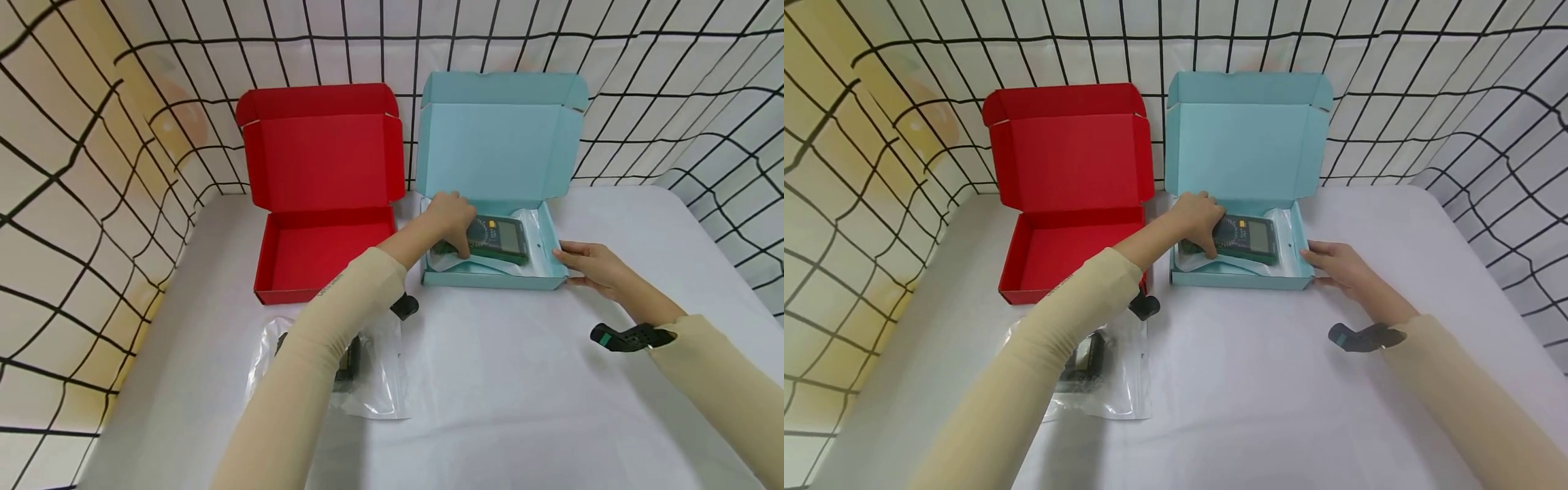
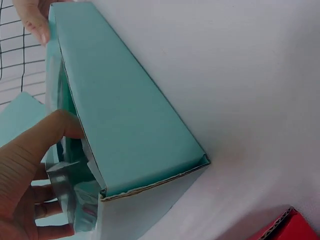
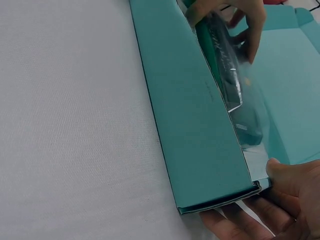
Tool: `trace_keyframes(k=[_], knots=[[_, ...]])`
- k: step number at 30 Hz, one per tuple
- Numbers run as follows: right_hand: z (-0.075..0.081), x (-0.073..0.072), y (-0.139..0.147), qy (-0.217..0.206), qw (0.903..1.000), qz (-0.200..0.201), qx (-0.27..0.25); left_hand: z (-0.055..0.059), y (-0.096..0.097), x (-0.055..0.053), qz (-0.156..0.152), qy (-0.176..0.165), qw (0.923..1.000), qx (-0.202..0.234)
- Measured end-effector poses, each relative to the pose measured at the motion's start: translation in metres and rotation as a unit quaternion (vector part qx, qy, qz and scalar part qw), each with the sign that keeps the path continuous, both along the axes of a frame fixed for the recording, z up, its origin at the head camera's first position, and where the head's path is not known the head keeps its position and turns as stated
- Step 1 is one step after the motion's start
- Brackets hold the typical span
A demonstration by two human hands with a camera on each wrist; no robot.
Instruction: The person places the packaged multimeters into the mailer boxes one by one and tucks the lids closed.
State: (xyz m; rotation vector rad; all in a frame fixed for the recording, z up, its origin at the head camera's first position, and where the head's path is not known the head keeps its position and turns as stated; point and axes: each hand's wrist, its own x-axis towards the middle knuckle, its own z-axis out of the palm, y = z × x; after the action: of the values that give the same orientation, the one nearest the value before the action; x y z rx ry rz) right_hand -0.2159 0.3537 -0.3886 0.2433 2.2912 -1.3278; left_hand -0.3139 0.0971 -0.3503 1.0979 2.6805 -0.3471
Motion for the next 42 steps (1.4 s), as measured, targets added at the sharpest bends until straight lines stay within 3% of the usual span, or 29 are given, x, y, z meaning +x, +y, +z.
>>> trace_keyframes(k=[9, 15, 19, 25, 31, 35, 38, 40, 42], knots=[[0.001, -0.001, 0.0, -0.005, 1.0, -0.006, -0.006, -0.005, 0.001, -0.002, -0.003, -0.014, 0.9998, -0.012], [-0.002, -0.002, -0.002, -0.004, 1.0, 0.001, -0.006, -0.022, -0.004, -0.005, 0.022, -0.039, 0.9989, -0.012], [-0.002, -0.003, -0.003, -0.001, 1.0, 0.001, -0.006, -0.024, -0.007, -0.007, 0.036, -0.047, 0.9982, -0.007], [-0.002, -0.002, 0.0, 0.009, 0.9999, -0.005, -0.004, -0.028, -0.011, -0.008, 0.059, -0.081, 0.9942, 0.04], [-0.007, -0.001, -0.004, 0.038, 0.9987, 0.011, 0.032, -0.03, -0.027, 0.003, 0.058, -0.12, 0.988, 0.078], [-0.004, 0.0, -0.007, 0.058, 0.9956, 0.015, 0.072, -0.023, -0.039, 0.007, 0.049, -0.156, 0.9751, 0.15], [0.0, 0.001, -0.005, 0.069, 0.9928, 0.019, 0.096, -0.013, -0.048, 0.006, 0.053, -0.141, 0.9601, 0.236], [0.003, 0.0, -0.003, 0.077, 0.9892, 0.023, 0.123, -0.006, -0.053, 0.005, 0.065, -0.112, 0.9456, 0.298], [0.007, -0.004, -0.002, 0.094, 0.9829, 0.03, 0.155, 0.002, -0.057, 0.003, 0.079, -0.078, 0.923, 0.369]])
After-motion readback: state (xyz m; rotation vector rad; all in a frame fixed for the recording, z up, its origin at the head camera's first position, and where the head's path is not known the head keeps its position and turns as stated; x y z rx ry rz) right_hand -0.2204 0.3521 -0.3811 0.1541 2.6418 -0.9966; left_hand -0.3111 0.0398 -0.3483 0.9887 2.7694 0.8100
